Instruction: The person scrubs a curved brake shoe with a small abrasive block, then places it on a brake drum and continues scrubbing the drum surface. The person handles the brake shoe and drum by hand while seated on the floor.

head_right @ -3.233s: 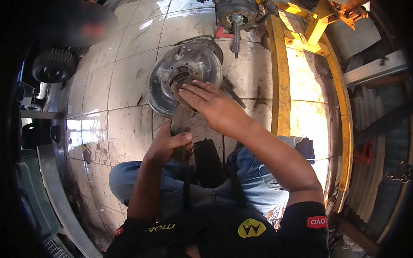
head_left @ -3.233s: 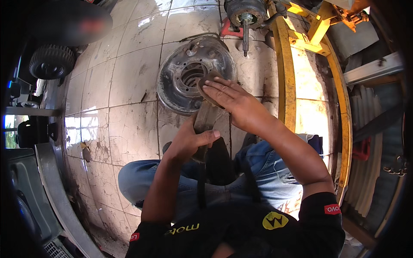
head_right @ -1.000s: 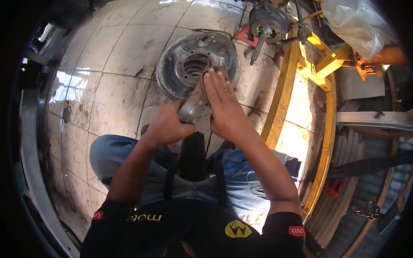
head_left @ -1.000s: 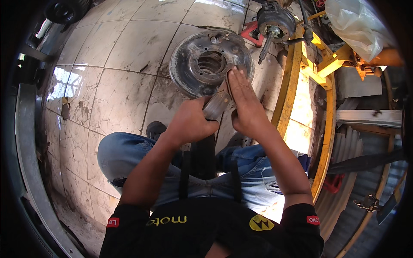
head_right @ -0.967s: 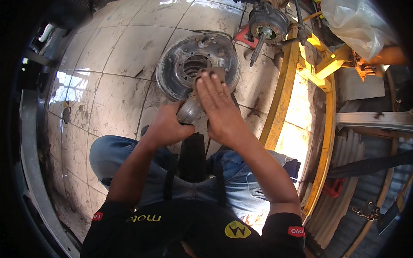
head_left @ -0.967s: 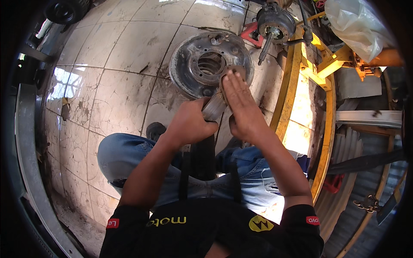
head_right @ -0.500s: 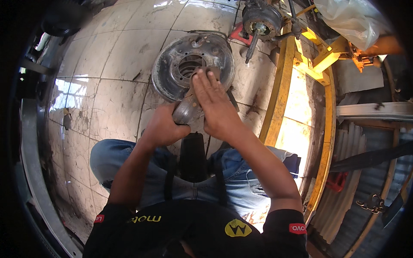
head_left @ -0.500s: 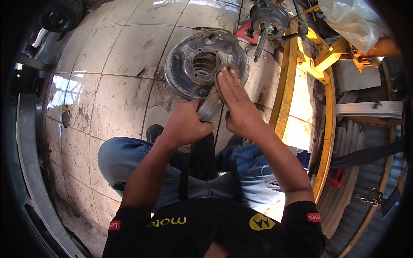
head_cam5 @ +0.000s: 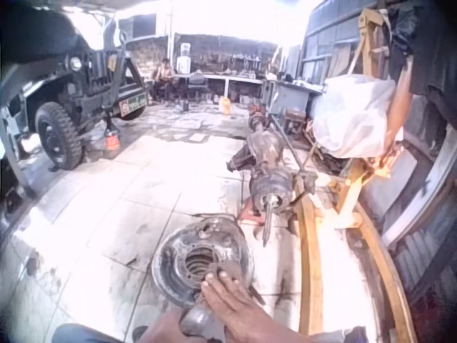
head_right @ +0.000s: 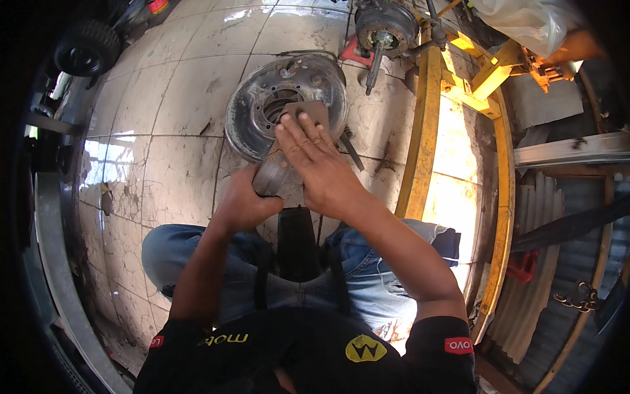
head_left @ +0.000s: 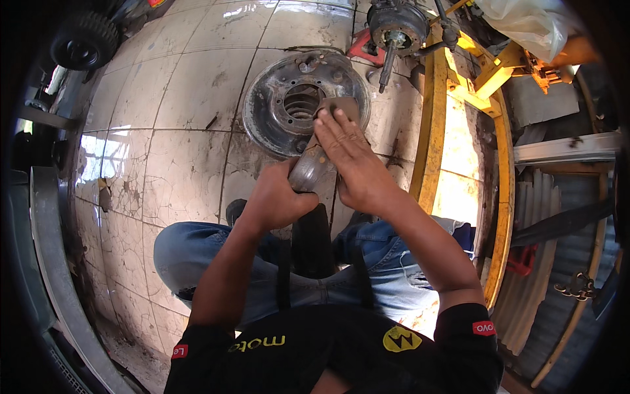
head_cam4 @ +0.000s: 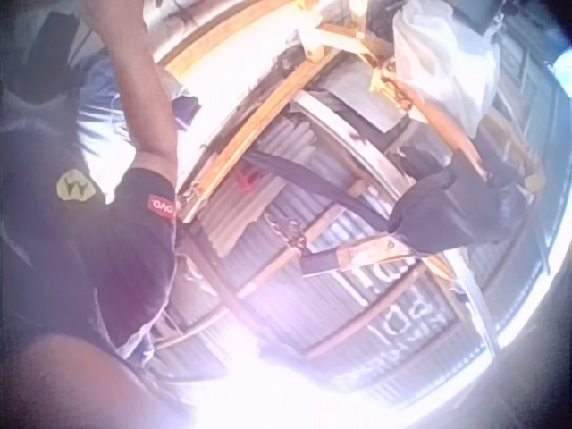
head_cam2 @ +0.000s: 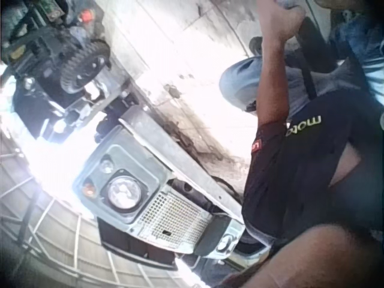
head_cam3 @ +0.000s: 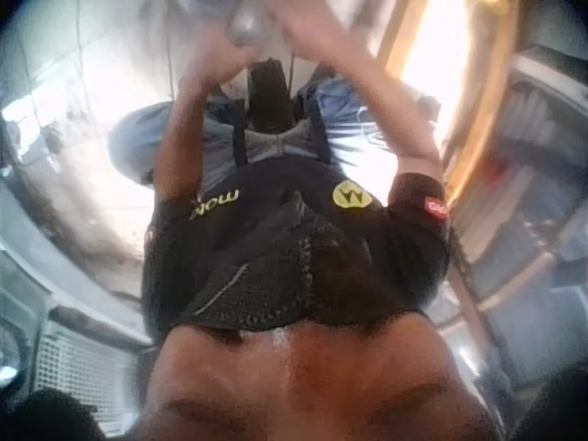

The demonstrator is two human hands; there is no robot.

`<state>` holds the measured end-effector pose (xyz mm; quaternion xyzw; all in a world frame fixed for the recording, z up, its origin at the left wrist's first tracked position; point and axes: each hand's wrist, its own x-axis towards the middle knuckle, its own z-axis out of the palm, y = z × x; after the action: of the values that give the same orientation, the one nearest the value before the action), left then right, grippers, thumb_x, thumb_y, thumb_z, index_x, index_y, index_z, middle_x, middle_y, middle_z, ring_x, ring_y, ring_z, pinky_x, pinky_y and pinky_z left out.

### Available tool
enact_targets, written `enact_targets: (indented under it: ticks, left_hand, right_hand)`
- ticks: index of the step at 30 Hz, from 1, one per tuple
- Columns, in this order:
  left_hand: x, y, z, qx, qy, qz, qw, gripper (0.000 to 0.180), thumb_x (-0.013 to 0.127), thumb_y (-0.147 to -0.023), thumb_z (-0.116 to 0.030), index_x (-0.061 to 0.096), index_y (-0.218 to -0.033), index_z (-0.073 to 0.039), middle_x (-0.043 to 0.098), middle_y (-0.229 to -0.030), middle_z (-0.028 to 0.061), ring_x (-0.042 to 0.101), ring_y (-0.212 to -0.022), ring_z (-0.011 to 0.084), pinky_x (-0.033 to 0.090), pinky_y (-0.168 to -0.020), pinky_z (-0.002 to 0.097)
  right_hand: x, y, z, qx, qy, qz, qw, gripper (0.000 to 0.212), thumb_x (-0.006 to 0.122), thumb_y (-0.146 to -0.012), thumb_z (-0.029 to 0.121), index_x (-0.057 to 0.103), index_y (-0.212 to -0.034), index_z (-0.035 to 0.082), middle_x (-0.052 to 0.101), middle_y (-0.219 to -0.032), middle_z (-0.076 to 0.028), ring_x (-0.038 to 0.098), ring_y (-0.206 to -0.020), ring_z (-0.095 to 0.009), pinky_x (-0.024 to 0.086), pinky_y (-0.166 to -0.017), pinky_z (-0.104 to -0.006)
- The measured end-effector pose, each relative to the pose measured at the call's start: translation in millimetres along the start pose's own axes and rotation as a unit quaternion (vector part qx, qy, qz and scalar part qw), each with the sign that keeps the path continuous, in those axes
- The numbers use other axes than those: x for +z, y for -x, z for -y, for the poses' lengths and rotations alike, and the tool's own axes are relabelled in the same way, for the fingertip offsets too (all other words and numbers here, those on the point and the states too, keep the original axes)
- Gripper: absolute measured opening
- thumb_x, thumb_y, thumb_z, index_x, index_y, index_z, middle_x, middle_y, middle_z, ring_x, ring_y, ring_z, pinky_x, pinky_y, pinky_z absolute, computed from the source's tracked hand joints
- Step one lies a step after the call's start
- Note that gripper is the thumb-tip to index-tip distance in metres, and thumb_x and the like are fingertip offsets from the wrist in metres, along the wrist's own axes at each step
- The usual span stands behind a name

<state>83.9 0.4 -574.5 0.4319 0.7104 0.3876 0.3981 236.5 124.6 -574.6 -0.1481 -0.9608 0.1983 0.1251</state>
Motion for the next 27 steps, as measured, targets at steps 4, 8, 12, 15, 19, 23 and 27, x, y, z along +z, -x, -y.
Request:
enact_targets:
  ticks: [4, 8, 12, 15, 19, 23, 27]
  left_hand:
    - [-2.6, -4.5, -2.0, -0.005, -0.026, 0.019, 0.999, 0.051, 0.069, -0.064, -0.020, 0.063, -0.107, 0.007, 0.068, -0.088, 0.0241, 0.067, -0.084, 0.0394, 0.052, -0.077, 0.0415]
    - [1.3, -0.8, 4.5, 0.000, 0.000, 0.012, 1.000, 0.052, 0.069, -0.063, -0.020, 0.063, -0.108, 0.006, 0.068, -0.092, 0.0249, 0.066, -0.088, 0.0395, 0.052, -0.079, 0.0417]
    - [-1.5, -0.8, 0.8, -0.026, -0.041, 0.032, 0.998, 0.054, 0.070, -0.063, -0.021, 0.062, -0.109, 0.006, 0.068, -0.094, 0.0248, 0.066, -0.089, 0.0382, 0.051, -0.080, 0.0411]
    - [-3.7, -1.3, -0.1, -0.020, -0.017, 0.019, 0.999, 0.055, 0.071, -0.063, -0.021, 0.062, -0.111, 0.006, 0.069, -0.093, 0.0224, 0.067, -0.087, 0.0328, 0.051, -0.080, 0.0394]
    - [-1.0, -3.3, -2.8, 0.000, 0.056, 0.001, 0.998, 0.038, 0.070, -0.065, -0.010, 0.064, -0.100, 0.003, 0.065, -0.084, 0.0057, 0.058, -0.074, 0.0134, 0.049, -0.069, 0.0313]
    - [-0.6, -1.9, 0.6, 0.001, 0.072, 0.035, 0.997, 0.043, 0.070, -0.064, -0.011, 0.063, -0.104, 0.003, 0.066, -0.087, 0.0081, 0.060, -0.078, 0.0147, 0.050, -0.072, 0.0319]
    - [-2.6, 6.9, -5.8, -0.012, 0.042, 0.076, 0.996, 0.051, 0.071, -0.064, -0.014, 0.062, -0.110, 0.005, 0.068, -0.089, 0.0123, 0.062, -0.081, 0.0172, 0.051, -0.076, 0.0339]
  right_hand:
    - [1.3, -3.2, -10.9, 0.005, -0.035, -0.012, 0.999, 0.097, 0.050, -0.063, -0.017, 0.026, -0.153, 0.009, 0.025, -0.158, -0.015, 0.022, -0.147, -0.034, 0.022, -0.120, -0.0443]
    - [-1.6, -3.9, -6.7, -0.020, -0.030, -0.031, 0.999, 0.096, 0.048, -0.064, -0.019, 0.026, -0.153, 0.009, 0.029, -0.157, -0.015, 0.025, -0.146, -0.034, 0.025, -0.120, -0.0426]
    - [-1.8, -4.0, -18.6, 0.034, -0.142, -0.014, 0.989, 0.090, 0.051, -0.070, -0.016, 0.027, -0.152, 0.009, 0.032, -0.155, -0.015, 0.031, -0.143, -0.031, 0.035, -0.114, -0.0392]
    - [-23.5, -4.4, -16.4, 0.151, -0.249, -0.020, 0.957, 0.085, 0.042, -0.070, -0.019, 0.030, -0.150, 0.005, 0.042, -0.149, -0.018, 0.037, -0.139, -0.036, 0.034, -0.114, -0.0377]
    - [-33.6, 1.4, -12.8, 0.142, -0.282, -0.076, 0.946, 0.079, 0.045, -0.073, -0.017, 0.035, -0.148, 0.006, 0.042, -0.148, -0.020, 0.037, -0.140, -0.034, 0.035, -0.114, -0.0390]
    - [-20.3, 7.4, -9.0, 0.012, -0.122, -0.081, 0.989, 0.084, 0.054, -0.070, -0.014, 0.038, -0.147, 0.014, 0.035, -0.154, -0.012, 0.033, -0.142, -0.033, 0.035, -0.115, -0.0408]
    - [-21.8, 3.2, -19.4, -0.003, -0.055, -0.054, 0.997, 0.090, 0.053, -0.065, -0.017, 0.041, -0.148, 0.018, 0.038, -0.154, -0.008, 0.032, -0.143, -0.033, 0.034, -0.115, -0.0422]
